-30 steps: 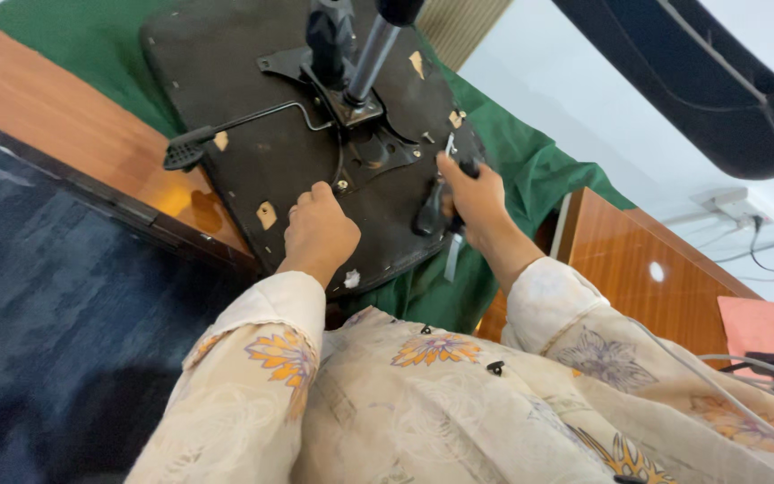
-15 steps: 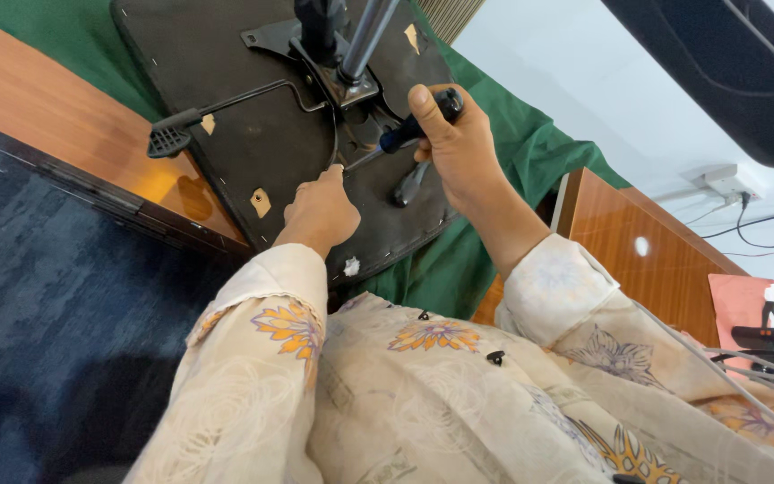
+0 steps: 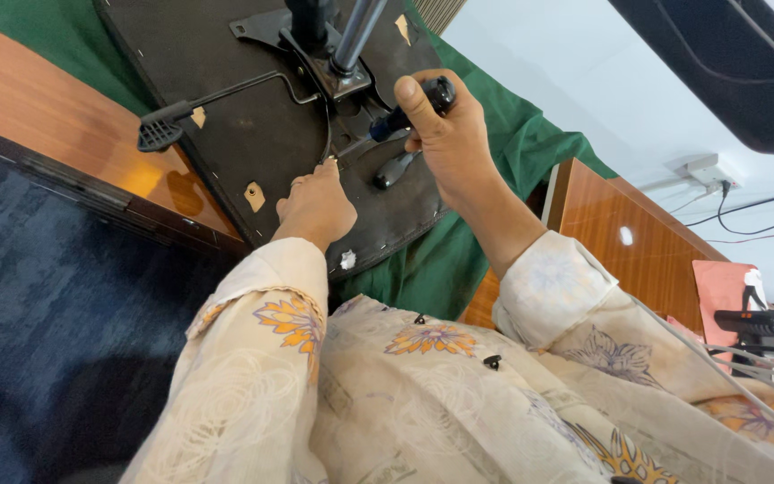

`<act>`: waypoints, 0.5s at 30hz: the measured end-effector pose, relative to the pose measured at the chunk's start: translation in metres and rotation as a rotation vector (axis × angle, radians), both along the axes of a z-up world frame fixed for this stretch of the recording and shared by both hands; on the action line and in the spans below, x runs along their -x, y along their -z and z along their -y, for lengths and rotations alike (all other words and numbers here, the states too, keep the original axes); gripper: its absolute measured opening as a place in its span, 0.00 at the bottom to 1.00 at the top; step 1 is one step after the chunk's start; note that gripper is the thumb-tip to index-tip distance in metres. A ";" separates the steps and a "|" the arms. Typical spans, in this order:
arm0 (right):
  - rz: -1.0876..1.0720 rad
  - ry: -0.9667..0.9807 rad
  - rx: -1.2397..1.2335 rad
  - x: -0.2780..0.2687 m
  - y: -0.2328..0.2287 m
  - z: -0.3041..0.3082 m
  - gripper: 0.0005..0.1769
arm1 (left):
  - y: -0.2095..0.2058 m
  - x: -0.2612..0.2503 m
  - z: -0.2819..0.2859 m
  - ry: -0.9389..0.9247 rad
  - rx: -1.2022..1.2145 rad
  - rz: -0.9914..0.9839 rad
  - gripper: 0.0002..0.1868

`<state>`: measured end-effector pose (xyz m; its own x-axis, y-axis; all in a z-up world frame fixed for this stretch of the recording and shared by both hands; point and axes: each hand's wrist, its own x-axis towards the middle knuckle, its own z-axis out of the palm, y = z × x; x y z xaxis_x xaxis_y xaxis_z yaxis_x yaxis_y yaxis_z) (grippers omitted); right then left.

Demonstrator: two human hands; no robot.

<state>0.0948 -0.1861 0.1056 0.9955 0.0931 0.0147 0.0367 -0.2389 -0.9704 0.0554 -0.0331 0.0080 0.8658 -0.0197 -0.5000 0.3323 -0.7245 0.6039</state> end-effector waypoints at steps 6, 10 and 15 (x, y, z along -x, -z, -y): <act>0.016 -0.015 0.108 -0.002 -0.004 -0.009 0.29 | -0.002 0.001 -0.002 -0.009 0.017 -0.027 0.38; 0.319 -0.111 0.413 -0.003 -0.016 -0.012 0.33 | -0.006 0.000 -0.003 -0.012 0.020 -0.024 0.38; 0.532 -0.331 0.731 -0.005 -0.039 -0.020 0.29 | -0.011 -0.006 -0.006 -0.093 0.065 -0.077 0.37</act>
